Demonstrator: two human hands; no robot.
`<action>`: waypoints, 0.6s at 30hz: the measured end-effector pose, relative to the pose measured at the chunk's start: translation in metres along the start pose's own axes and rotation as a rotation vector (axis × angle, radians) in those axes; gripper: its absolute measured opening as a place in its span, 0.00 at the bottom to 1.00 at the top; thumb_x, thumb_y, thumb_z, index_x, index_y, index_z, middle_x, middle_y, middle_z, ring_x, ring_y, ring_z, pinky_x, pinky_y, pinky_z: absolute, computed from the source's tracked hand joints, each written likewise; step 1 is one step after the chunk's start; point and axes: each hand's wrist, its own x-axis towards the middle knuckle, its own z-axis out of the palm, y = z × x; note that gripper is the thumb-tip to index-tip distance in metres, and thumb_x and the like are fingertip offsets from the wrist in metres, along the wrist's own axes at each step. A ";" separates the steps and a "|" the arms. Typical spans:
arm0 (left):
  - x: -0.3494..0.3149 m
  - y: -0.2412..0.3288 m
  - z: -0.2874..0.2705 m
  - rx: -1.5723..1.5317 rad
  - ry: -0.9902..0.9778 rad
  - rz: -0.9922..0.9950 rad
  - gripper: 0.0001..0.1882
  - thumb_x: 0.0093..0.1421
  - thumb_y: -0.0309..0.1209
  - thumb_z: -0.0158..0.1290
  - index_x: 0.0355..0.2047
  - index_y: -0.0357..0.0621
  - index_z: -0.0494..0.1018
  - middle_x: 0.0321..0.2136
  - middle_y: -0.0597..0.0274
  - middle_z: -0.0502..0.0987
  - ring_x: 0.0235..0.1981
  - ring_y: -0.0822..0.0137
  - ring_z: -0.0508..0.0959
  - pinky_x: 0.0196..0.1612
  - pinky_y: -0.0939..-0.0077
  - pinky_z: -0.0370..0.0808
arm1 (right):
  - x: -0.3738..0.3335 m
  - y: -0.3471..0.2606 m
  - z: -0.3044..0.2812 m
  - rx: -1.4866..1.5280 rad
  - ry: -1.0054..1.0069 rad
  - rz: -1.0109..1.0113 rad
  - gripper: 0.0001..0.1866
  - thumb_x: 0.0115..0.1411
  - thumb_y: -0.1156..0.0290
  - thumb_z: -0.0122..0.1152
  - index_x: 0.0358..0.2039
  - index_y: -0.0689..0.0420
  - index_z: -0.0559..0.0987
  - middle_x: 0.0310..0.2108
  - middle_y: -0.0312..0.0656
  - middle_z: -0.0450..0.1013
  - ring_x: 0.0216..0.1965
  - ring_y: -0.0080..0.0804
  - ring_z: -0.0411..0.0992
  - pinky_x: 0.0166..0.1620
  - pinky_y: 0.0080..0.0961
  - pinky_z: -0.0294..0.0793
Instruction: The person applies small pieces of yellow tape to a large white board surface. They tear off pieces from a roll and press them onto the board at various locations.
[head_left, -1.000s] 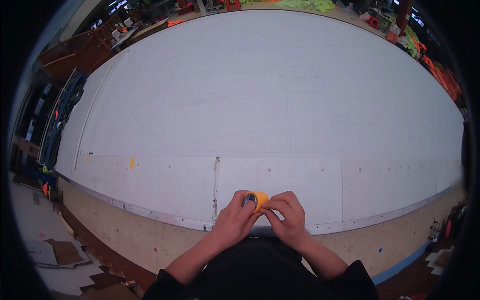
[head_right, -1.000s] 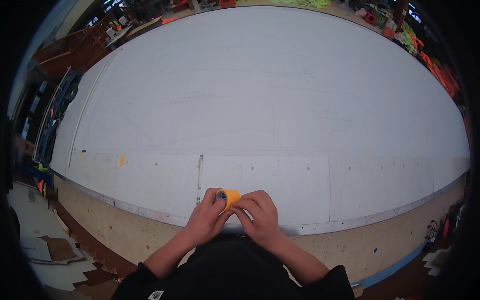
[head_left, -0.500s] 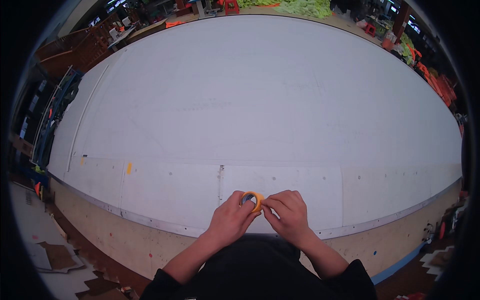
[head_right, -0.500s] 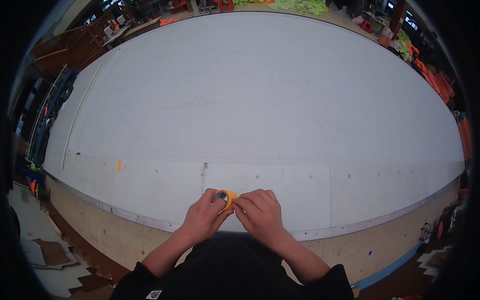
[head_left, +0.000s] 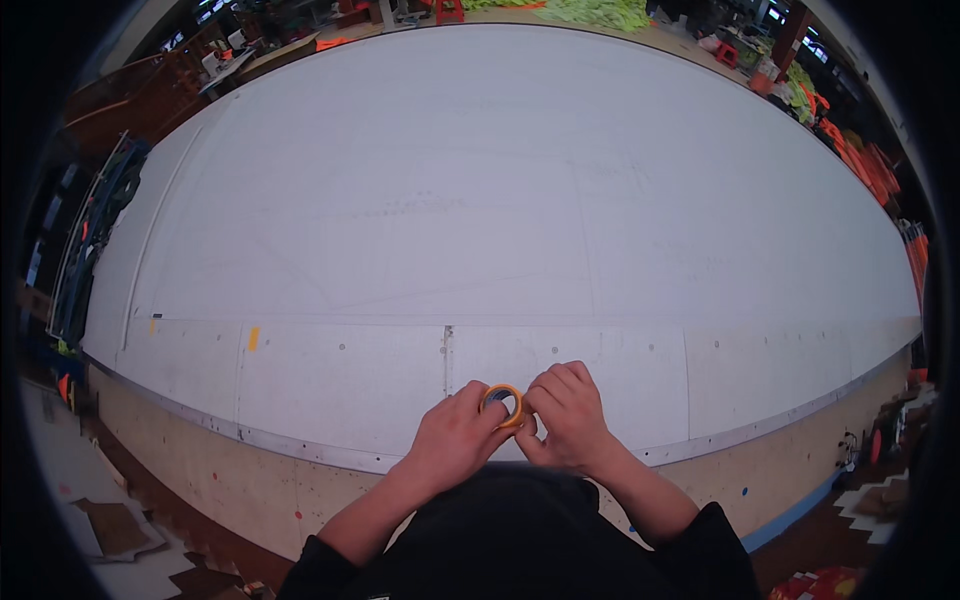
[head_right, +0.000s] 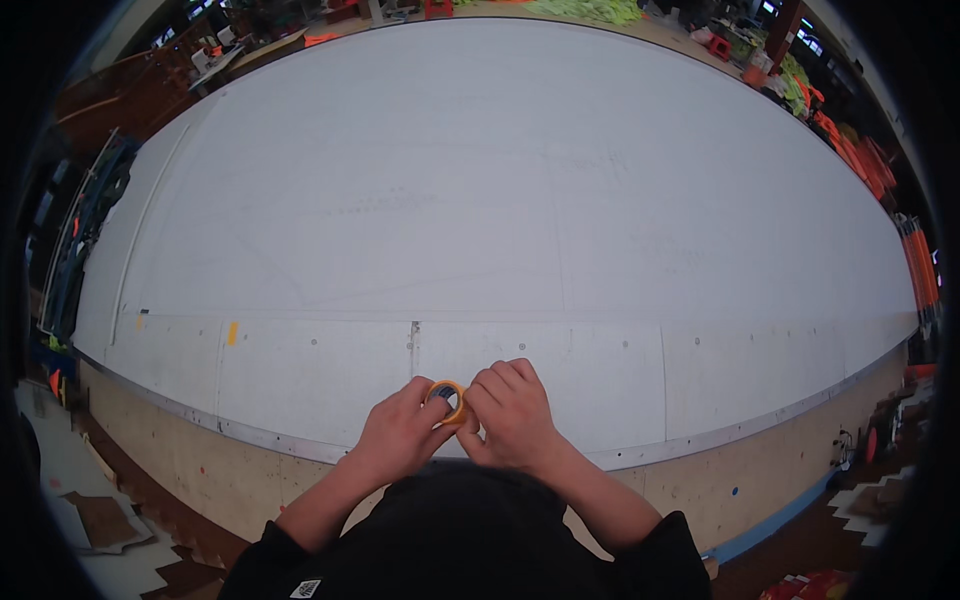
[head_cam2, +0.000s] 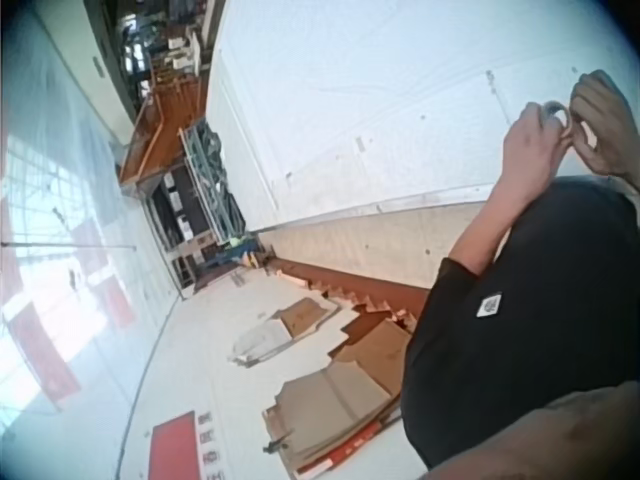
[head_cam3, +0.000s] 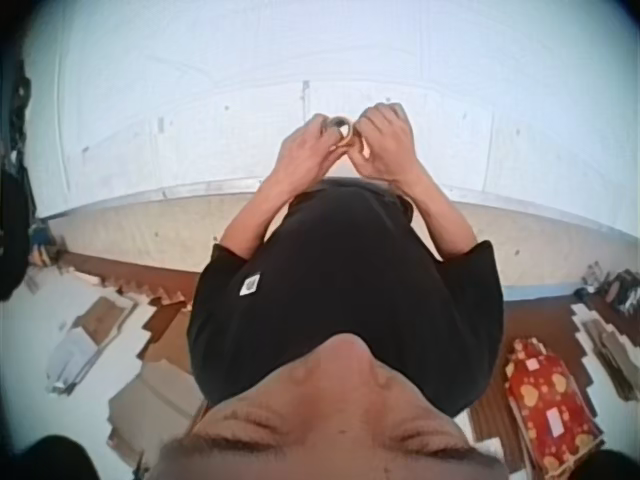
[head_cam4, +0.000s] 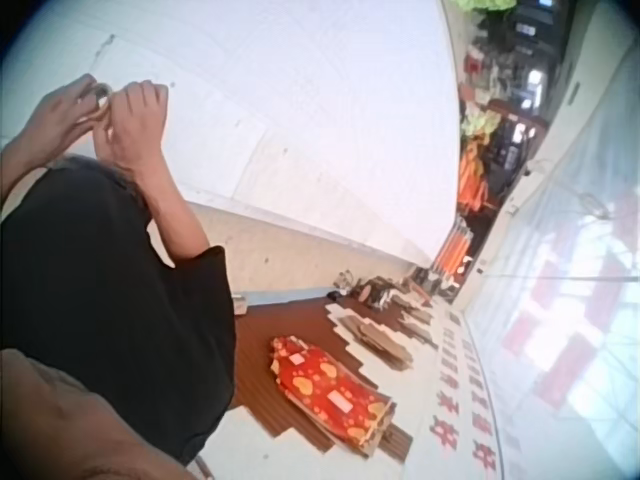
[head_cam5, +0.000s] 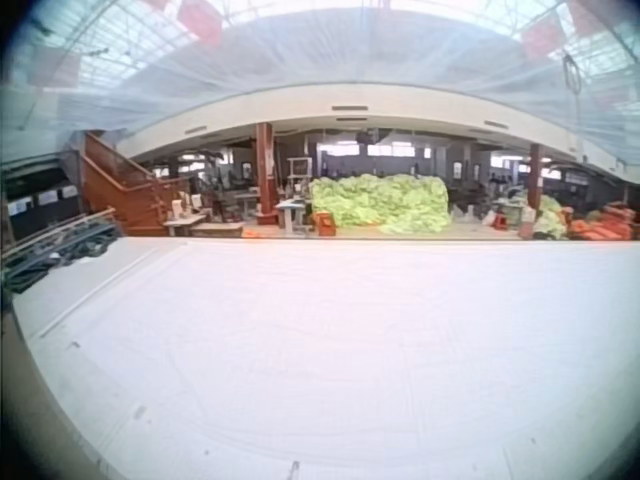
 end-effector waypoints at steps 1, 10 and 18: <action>-0.002 -0.001 -0.001 -0.045 -0.030 -0.043 0.14 0.67 0.35 0.67 0.43 0.43 0.74 0.41 0.55 0.74 0.36 0.52 0.80 0.35 0.60 0.80 | -0.002 0.000 -0.002 0.033 -0.017 0.011 0.12 0.47 0.78 0.68 0.32 0.55 0.77 0.34 0.41 0.75 0.36 0.41 0.74 0.44 0.37 0.70; -0.008 -0.015 -0.001 -0.406 -0.108 -0.191 0.14 0.72 0.37 0.65 0.48 0.41 0.75 0.42 0.57 0.72 0.36 0.57 0.77 0.40 0.64 0.76 | -0.014 -0.010 0.008 0.305 0.126 0.175 0.14 0.58 0.82 0.73 0.46 0.59 0.85 0.44 0.44 0.82 0.44 0.44 0.80 0.47 0.35 0.80; -0.003 -0.023 0.010 -0.677 -0.028 -0.083 0.11 0.73 0.32 0.63 0.50 0.39 0.80 0.52 0.56 0.78 0.47 0.65 0.80 0.50 0.70 0.78 | -0.019 0.004 0.018 0.262 0.064 0.268 0.08 0.64 0.81 0.70 0.43 0.59 0.83 0.41 0.43 0.82 0.43 0.45 0.79 0.46 0.38 0.78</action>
